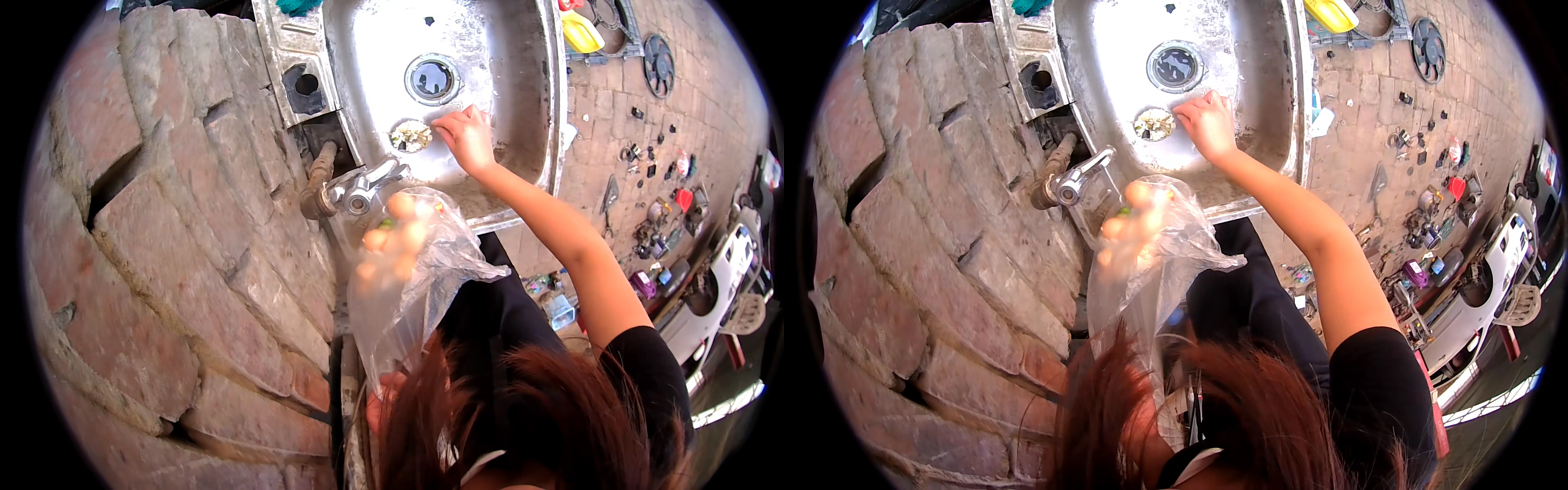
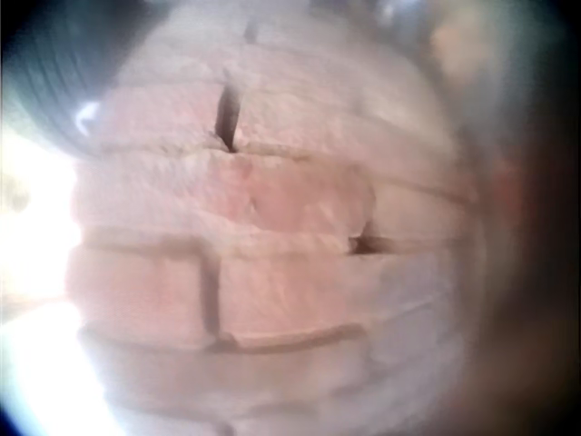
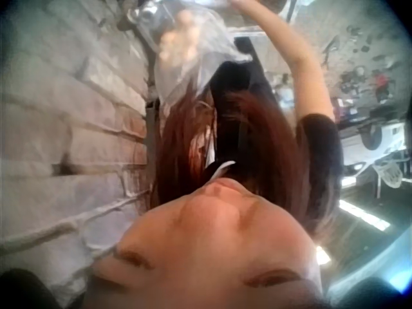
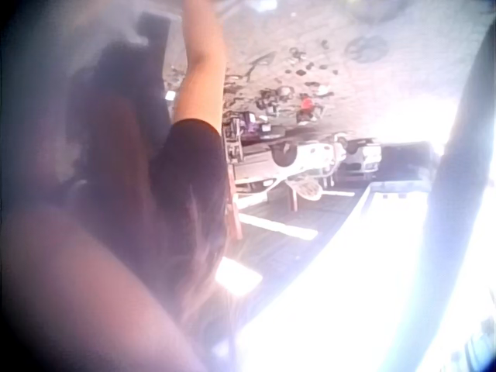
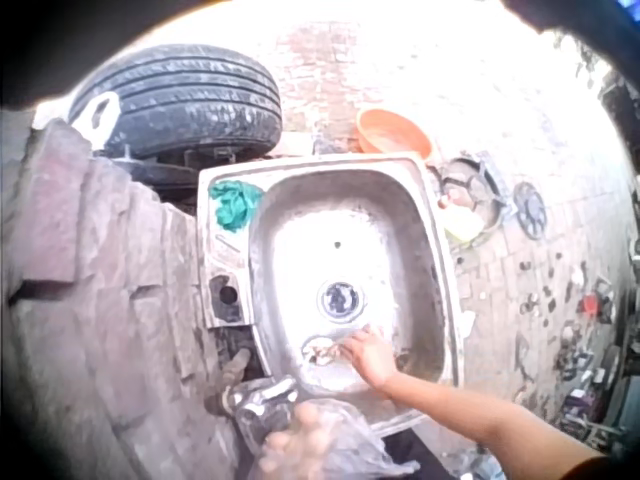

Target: The person washes hands at an outdoor sink, then moves to a kitchen counter to wipe the surface with a cloth. They handle a plastic bag of food items, wash them at the sink, and return to the counter to arrange bowls and a pot containing mixed vegetables.

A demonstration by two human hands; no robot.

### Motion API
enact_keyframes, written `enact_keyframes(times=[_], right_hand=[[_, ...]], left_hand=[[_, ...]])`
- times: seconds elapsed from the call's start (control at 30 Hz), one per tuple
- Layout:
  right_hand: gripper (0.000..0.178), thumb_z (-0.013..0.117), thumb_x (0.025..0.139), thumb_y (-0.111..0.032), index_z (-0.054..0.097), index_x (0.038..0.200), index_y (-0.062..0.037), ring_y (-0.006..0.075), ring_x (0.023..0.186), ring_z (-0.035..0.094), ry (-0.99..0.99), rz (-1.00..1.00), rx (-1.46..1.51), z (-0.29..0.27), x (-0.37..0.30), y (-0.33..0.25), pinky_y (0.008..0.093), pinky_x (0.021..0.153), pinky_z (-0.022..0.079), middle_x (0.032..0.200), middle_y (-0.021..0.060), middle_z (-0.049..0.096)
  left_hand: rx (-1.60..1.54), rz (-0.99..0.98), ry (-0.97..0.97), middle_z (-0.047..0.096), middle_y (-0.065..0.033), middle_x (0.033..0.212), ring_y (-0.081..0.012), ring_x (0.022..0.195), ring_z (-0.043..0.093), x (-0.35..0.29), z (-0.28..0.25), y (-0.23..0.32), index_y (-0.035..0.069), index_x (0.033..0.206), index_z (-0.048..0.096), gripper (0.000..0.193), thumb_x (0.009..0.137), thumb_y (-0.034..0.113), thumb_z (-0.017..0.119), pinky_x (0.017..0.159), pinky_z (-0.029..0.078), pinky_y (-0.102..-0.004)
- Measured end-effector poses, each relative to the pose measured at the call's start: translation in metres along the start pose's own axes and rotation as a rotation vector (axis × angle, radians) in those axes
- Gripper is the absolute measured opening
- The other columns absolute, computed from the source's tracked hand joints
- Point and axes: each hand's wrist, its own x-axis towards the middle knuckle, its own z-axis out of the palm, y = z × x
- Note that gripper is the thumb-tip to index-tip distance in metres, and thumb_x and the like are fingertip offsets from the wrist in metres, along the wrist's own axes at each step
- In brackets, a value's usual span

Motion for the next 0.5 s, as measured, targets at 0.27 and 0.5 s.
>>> enact_keyframes(times=[0.27,0.5], right_hand=[[0.014,0.063,0.077,-0.022,0.07,0.085,-0.0142,0.0264,0.079,0.054,-0.188,0.222,0.068,0.036,0.006,-0.007,0.0378,0.077,0.041,0.074,0.0059,0.065],[0.013,0.063,0.076,-0.023,0.071,0.079,-0.0129,0.0256,0.081,0.054,-0.126,0.282,0.141,-0.016,0.01,-0.018,0.0372,0.08,0.04,0.073,0.0052,0.066]], left_hand=[[0.041,0.027,-0.011,0.053,-0.0159,0.106,-0.0123,0.065,0.053,-0.003,0.001,-0.001,-0.004,0.123,0.04,0.038,0.09,0.013,0.043,0.049,0.042,-0.0219],[0.146,0.089,-0.063,0.054,-0.0153,0.104,-0.0119,0.065,0.053,-0.003,0.007,0.003,-0.005,0.125,0.04,0.04,0.09,0.013,0.043,0.048,0.042,-0.0215]])
